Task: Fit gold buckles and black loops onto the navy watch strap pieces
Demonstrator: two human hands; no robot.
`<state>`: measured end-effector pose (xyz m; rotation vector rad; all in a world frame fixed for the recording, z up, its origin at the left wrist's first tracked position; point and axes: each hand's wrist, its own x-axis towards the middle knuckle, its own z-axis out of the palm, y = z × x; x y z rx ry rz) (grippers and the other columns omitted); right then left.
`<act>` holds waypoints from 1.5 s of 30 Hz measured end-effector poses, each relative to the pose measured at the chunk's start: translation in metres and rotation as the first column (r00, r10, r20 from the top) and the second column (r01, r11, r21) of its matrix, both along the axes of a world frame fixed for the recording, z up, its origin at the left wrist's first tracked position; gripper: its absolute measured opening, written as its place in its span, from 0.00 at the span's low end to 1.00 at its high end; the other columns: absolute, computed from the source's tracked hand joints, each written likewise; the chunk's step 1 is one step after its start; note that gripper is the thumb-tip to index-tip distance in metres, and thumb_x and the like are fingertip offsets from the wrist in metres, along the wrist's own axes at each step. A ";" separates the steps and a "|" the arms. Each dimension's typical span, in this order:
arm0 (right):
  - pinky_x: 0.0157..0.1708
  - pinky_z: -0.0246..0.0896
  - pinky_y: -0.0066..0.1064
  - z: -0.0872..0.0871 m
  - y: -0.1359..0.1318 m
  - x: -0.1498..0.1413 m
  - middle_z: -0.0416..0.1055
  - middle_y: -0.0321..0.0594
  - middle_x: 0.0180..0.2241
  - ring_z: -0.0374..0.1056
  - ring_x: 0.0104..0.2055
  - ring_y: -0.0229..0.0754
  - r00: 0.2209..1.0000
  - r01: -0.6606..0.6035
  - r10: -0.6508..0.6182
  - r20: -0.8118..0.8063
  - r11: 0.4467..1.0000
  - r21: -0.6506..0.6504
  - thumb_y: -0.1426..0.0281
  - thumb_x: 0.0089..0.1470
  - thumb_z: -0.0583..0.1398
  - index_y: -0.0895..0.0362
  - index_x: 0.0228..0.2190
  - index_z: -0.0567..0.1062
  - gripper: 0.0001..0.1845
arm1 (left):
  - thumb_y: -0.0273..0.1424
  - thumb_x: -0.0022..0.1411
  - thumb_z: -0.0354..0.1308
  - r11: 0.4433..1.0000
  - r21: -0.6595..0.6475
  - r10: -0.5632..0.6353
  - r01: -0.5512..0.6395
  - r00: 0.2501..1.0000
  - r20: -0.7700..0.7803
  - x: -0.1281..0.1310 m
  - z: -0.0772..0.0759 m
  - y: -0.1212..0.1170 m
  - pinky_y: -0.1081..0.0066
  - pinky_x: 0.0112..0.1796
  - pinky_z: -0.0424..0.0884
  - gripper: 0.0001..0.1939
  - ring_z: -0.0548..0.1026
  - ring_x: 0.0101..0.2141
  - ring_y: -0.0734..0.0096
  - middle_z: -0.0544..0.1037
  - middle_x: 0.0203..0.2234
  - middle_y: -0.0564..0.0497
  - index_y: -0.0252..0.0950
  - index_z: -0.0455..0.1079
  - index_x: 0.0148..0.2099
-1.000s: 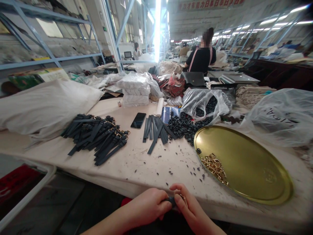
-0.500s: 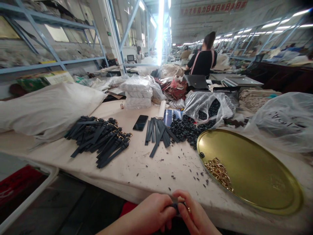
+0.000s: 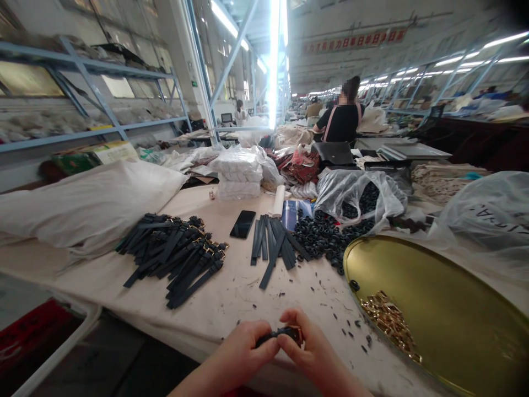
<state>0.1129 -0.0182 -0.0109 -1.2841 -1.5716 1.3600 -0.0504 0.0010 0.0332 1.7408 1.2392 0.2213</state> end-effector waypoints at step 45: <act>0.36 0.59 0.35 0.007 0.067 0.149 0.69 0.41 0.28 0.65 0.33 0.43 0.809 0.298 -0.362 0.464 0.932 0.208 0.73 0.44 0.55 0.58 0.29 0.70 0.06 | 0.27 0.54 0.42 0.995 -0.054 0.097 -0.088 0.977 0.191 0.084 -0.011 0.047 0.80 0.17 0.57 0.09 0.61 0.15 0.81 0.65 0.18 0.57 0.33 0.63 0.33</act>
